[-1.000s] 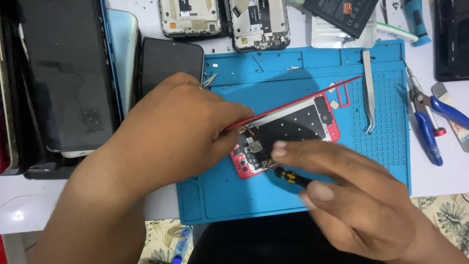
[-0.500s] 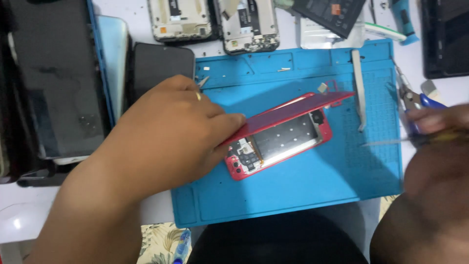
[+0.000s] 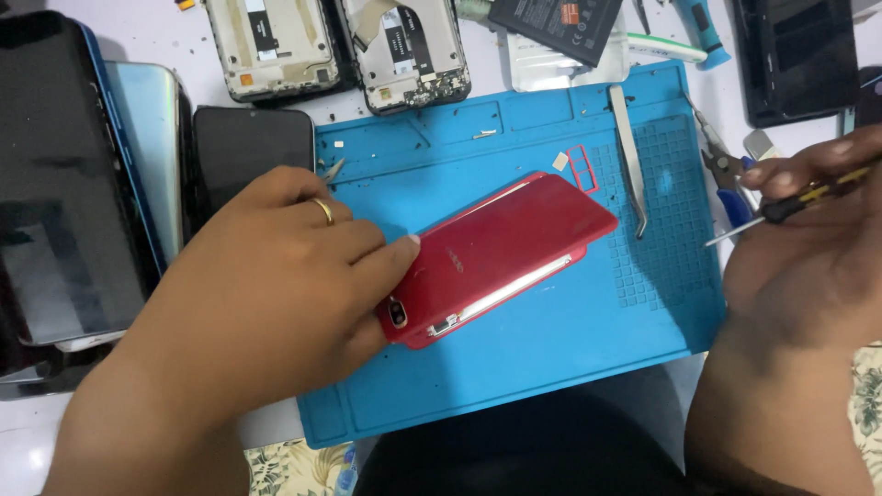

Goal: Reassembling a red smartphone by attaching the back cover, screwing in internal components, and inserting the SIM tray.

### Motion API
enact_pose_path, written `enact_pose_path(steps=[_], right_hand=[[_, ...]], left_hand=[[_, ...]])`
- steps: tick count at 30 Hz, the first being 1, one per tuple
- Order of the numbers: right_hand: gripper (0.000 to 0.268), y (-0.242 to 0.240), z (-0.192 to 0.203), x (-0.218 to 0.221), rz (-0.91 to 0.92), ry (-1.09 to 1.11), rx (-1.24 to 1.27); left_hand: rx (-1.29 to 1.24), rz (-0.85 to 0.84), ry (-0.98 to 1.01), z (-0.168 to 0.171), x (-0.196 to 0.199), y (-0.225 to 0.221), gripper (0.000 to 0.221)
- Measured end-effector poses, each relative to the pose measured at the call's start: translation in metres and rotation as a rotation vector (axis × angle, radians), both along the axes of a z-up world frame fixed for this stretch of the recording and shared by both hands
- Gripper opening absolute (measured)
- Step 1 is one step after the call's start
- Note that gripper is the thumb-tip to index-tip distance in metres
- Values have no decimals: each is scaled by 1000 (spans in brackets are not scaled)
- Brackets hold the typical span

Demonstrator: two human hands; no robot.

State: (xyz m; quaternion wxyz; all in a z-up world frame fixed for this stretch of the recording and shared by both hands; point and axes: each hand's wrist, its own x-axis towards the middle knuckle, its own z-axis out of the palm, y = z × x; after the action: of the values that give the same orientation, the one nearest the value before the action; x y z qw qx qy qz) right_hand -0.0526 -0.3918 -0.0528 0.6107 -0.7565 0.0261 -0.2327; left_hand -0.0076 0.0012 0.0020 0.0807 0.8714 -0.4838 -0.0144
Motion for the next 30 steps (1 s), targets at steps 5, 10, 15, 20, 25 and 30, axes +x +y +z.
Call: enact_pose_path(steps=[5,10,15,20,25,30], right_hand=[[25,12,2,0,-25,9,89],[30,9,1,-2,17,6,13],[28,28,11,-1,16,-36,39],[30,34,15,2,146,-3,3],[40,61,41,-1,120,53,-232],[61,77,60,2,613,33,-1075]], left_hand=[[-14,24,-43,0,-3,-1,34],[14,25,-57,1,-5,-3,75],[33,24,-76,-1,-6,-4,76],[58,38,-84,1,-8,-5,85],[38,59,-53,1,-9,-7,86],[-10,124,-21,0,-12,-10,77]])
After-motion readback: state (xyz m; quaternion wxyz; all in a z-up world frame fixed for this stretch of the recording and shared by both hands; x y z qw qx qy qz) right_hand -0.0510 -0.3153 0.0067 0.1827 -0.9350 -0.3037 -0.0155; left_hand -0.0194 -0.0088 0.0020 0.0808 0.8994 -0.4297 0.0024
